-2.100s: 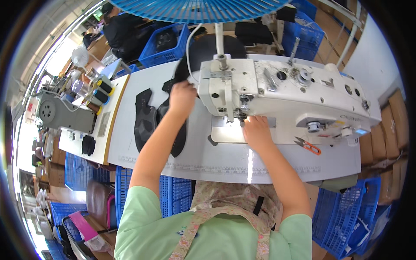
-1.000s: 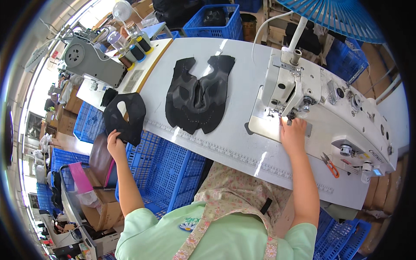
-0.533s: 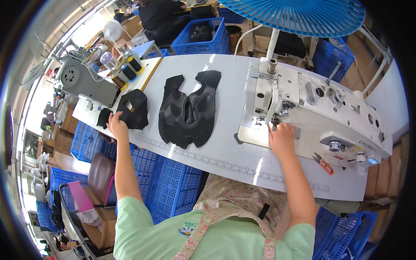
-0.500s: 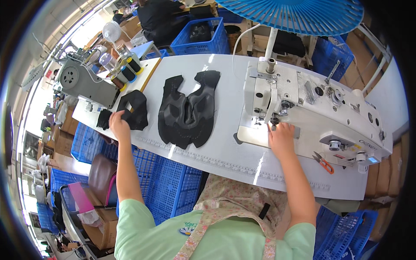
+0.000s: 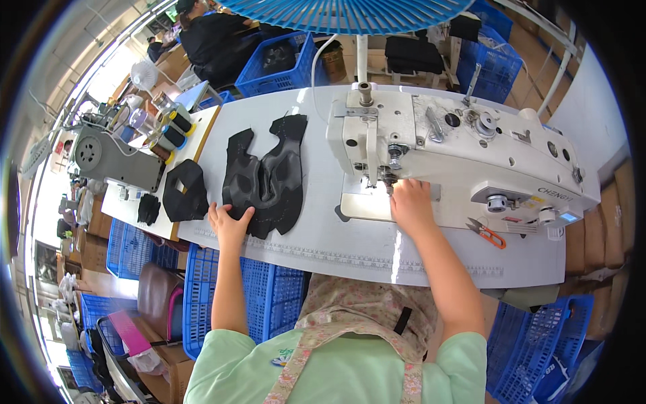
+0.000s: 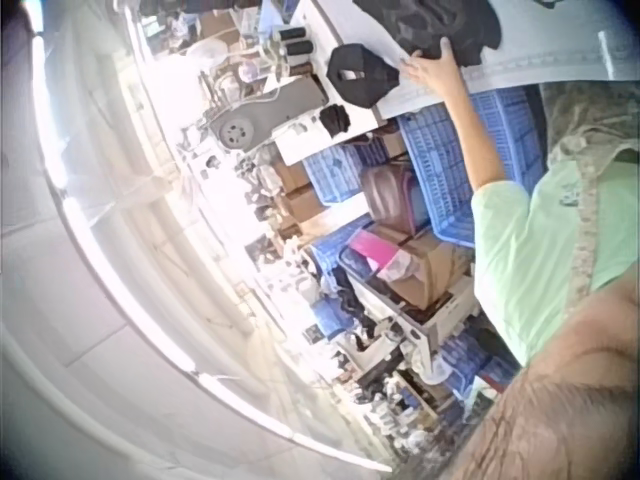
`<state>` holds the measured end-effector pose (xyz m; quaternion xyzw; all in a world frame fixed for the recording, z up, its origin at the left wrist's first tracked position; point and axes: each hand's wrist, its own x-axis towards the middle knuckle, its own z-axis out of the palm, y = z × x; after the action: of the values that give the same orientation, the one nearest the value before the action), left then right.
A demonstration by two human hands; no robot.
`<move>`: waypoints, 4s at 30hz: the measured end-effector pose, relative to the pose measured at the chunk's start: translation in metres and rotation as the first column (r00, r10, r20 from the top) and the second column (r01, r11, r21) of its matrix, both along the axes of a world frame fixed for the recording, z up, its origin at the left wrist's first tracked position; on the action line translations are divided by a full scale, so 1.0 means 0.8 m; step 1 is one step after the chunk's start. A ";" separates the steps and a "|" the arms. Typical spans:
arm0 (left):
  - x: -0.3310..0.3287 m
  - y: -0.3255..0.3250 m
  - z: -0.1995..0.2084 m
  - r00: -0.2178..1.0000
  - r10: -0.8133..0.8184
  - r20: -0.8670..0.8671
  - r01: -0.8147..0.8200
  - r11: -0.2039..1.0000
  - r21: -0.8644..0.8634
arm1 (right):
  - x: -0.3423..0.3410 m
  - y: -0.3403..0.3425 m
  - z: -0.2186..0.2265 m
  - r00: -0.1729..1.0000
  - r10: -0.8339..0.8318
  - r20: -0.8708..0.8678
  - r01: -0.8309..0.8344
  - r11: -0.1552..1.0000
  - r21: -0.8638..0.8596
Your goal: The person carries shoe fabric pieces to a workstation, places them on the table, and stitches them using a sewing machine. They then carry a piece to another machine table, pick up another piece, return to the workstation, and stitch pieces using the sewing machine.
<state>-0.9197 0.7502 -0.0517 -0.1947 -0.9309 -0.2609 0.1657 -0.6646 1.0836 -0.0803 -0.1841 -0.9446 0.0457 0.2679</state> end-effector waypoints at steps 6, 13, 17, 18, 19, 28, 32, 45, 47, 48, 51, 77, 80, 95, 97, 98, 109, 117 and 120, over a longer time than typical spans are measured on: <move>0.005 0.004 -0.003 0.999 0.011 -0.040 -0.013 0.999 -0.051 | -0.002 0.000 0.004 1.000 -0.005 0.028 0.005 1.000 -0.001; 0.003 0.051 0.048 0.961 -0.167 -0.219 0.164 0.986 -0.033 | -0.001 0.002 0.003 1.000 0.000 0.015 -0.001 0.999 0.050; -0.009 0.093 0.036 0.960 -0.257 -0.114 0.241 0.960 -0.142 | -0.002 0.000 0.007 0.996 -0.030 0.083 0.033 0.999 -0.036; -0.015 0.099 0.027 0.966 -0.245 -0.083 0.229 0.960 -0.164 | -0.001 0.000 0.008 0.997 -0.030 0.071 0.033 0.999 -0.039; -0.022 0.100 0.020 0.965 -0.246 -0.087 0.230 0.960 -0.161 | -0.002 -0.001 0.009 0.997 -0.033 0.069 0.035 0.999 -0.035; -0.013 0.074 0.040 0.923 -0.276 0.268 0.101 0.846 0.523 | 0.003 -0.002 0.013 0.994 -0.037 0.103 0.044 0.997 -0.068; 0.033 0.000 0.052 0.287 -0.823 0.491 -0.053 0.498 0.866 | 0.000 0.004 0.005 0.995 -0.027 0.100 0.029 0.999 -0.020; 0.134 -0.071 -0.178 0.007 -0.314 0.949 -0.024 0.949 0.314 | -0.004 0.015 -0.007 0.997 0.038 0.068 -0.043 0.996 0.080; 0.123 -0.061 -0.214 -0.015 -0.329 0.944 -0.086 0.941 0.326 | -0.008 0.006 -0.003 0.995 0.059 0.079 -0.062 0.997 0.042; 0.115 -0.040 -0.211 -0.012 -0.342 0.940 -0.086 0.937 0.340 | -0.005 0.003 -0.001 0.995 0.058 0.077 -0.063 0.996 0.056; 0.095 0.002 -0.182 0.078 -0.415 0.906 -0.166 0.891 0.423 | -0.003 0.004 -0.001 0.996 0.033 0.088 -0.038 0.998 0.057; 0.028 -0.027 0.013 0.999 0.016 -0.036 -0.008 0.978 0.207 | -0.003 0.003 0.002 0.999 0.029 0.018 -0.030 0.997 0.065; 0.023 -0.010 0.005 0.994 0.102 -0.049 -0.101 0.995 0.012 | -0.001 -0.001 0.006 0.999 0.038 0.030 -0.040 0.997 0.063; 0.020 0.017 -0.001 0.973 0.159 0.170 -0.157 0.987 -0.025 | 0.000 0.006 0.001 0.999 0.014 0.051 -0.012 0.999 -0.053; 0.025 0.023 0.007 0.982 0.156 0.103 -0.150 0.987 -0.060 | 0.003 0.005 0.000 0.997 0.006 0.081 0.000 0.997 -0.071; 0.027 0.026 0.011 0.989 0.144 0.039 -0.140 0.986 -0.094 | 0.004 0.005 0.000 0.997 0.006 0.081 0.000 0.997 -0.073; 0.016 0.171 0.130 0.951 -0.230 -0.208 0.302 0.842 0.447 | 0.000 0.002 0.014 0.996 0.037 -0.078 -0.040 0.998 -0.042; -0.005 0.334 0.008 0.258 -0.878 0.402 -0.287 0.328 0.900 | -0.010 0.020 0.004 0.998 -0.001 -0.061 -0.016 0.960 -0.281; 0.016 0.349 -0.012 0.060 -0.924 0.379 -0.261 0.352 0.899 | -0.019 0.040 -0.011 0.980 -0.016 -0.199 -0.019 0.985 -0.174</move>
<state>-0.9066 1.0296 -0.0614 -0.1487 -0.4254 -0.7607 -0.4671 -0.6795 1.1152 -0.0888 -0.2006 -0.9054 0.1470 0.3440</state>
